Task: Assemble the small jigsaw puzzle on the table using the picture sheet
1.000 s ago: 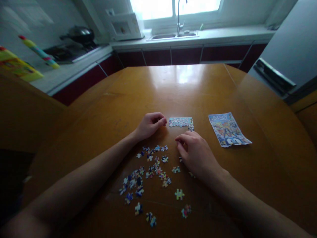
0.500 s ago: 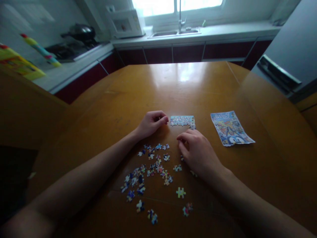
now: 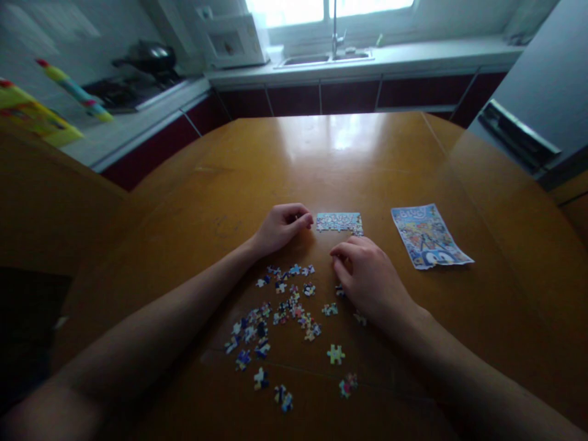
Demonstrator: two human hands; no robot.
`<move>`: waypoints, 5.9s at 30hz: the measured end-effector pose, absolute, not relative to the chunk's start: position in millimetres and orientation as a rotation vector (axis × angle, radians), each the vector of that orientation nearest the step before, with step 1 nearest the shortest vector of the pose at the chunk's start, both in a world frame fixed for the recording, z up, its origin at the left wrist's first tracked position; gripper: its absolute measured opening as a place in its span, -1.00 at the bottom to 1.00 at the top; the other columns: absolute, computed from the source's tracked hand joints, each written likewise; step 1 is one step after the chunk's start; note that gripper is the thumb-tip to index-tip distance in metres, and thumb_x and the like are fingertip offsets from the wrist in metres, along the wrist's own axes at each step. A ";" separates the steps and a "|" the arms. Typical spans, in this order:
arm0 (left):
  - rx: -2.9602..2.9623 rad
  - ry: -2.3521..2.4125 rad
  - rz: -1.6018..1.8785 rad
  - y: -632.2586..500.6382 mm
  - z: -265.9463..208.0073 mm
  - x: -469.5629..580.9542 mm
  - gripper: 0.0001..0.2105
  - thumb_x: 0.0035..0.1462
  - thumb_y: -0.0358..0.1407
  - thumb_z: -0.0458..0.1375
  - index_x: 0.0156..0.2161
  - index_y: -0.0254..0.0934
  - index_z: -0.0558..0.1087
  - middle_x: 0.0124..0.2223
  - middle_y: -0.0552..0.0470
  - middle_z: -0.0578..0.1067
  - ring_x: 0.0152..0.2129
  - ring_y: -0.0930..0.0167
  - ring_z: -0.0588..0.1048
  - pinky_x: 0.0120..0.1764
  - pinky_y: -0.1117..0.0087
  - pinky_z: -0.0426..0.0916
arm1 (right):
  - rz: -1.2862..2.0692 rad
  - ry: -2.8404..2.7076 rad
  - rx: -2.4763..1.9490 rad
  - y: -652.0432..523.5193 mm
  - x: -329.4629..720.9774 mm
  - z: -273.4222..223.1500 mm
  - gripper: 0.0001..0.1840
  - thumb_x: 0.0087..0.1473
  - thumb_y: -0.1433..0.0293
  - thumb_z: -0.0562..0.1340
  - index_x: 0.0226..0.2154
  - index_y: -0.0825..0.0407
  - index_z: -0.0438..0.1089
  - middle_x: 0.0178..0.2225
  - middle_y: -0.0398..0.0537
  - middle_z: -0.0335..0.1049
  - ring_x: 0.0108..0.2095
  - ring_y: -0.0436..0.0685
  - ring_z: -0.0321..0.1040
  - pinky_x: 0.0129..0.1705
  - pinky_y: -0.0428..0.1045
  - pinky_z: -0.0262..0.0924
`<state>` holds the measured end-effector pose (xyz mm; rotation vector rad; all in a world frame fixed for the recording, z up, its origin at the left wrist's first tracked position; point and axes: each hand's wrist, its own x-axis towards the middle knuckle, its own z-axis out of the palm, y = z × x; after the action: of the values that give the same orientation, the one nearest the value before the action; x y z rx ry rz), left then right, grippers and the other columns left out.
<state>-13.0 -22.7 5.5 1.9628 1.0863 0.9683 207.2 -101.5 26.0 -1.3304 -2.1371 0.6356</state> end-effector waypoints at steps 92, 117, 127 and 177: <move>2.021 1.118 0.953 -22.5 9.6 -11.1 -0.78 0.21 -0.25 0.13 -0.36 -0.36 0.53 -0.44 0.01 0.53 -0.51 0.50 0.41 -0.42 0.48 0.26 | 0.522 -2.286 -1.116 -93.7 222.5 49.5 -0.91 0.12 0.47 0.27 -0.40 0.05 0.49 -0.39 -0.06 0.44 -0.33 0.09 0.33 -0.26 0.00 0.21; 2.035 1.124 0.948 -21.4 8.0 -11.7 -0.76 0.21 -0.23 0.12 -0.36 -0.36 0.52 -0.44 0.01 0.52 -0.52 0.50 0.40 -0.44 0.47 0.25 | 0.606 -2.631 -0.978 -103.1 215.0 48.4 -0.87 0.15 0.50 0.24 -0.40 0.04 0.49 -0.36 -0.06 0.41 -0.29 0.08 0.29 -0.24 -0.02 0.19; 2.010 1.112 0.953 -21.5 7.2 -11.8 -0.77 0.22 -0.22 0.12 -0.36 -0.34 0.51 -0.44 0.01 0.53 -0.51 0.49 0.41 -0.43 0.46 0.27 | 0.520 -2.473 -1.123 -99.2 218.0 51.6 -0.76 0.25 0.36 0.17 -0.41 0.04 0.47 -0.39 -0.03 0.42 -0.33 0.09 0.31 -0.27 0.00 0.17; 2.008 1.141 0.921 -22.1 9.8 -13.3 -0.76 0.21 -0.22 0.15 -0.35 -0.37 0.53 -0.49 0.07 0.45 -0.56 0.54 0.31 -0.48 0.52 0.18 | 0.800 -2.859 -1.377 -132.0 227.8 71.0 -0.81 0.09 0.59 0.19 -0.31 0.05 0.47 -0.22 0.06 0.53 -0.25 0.18 0.50 -0.22 0.00 0.30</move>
<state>-13.3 -22.1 9.8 2.0078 1.1409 0.9206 227.8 -132.0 71.0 -1.3769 -2.8587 0.8003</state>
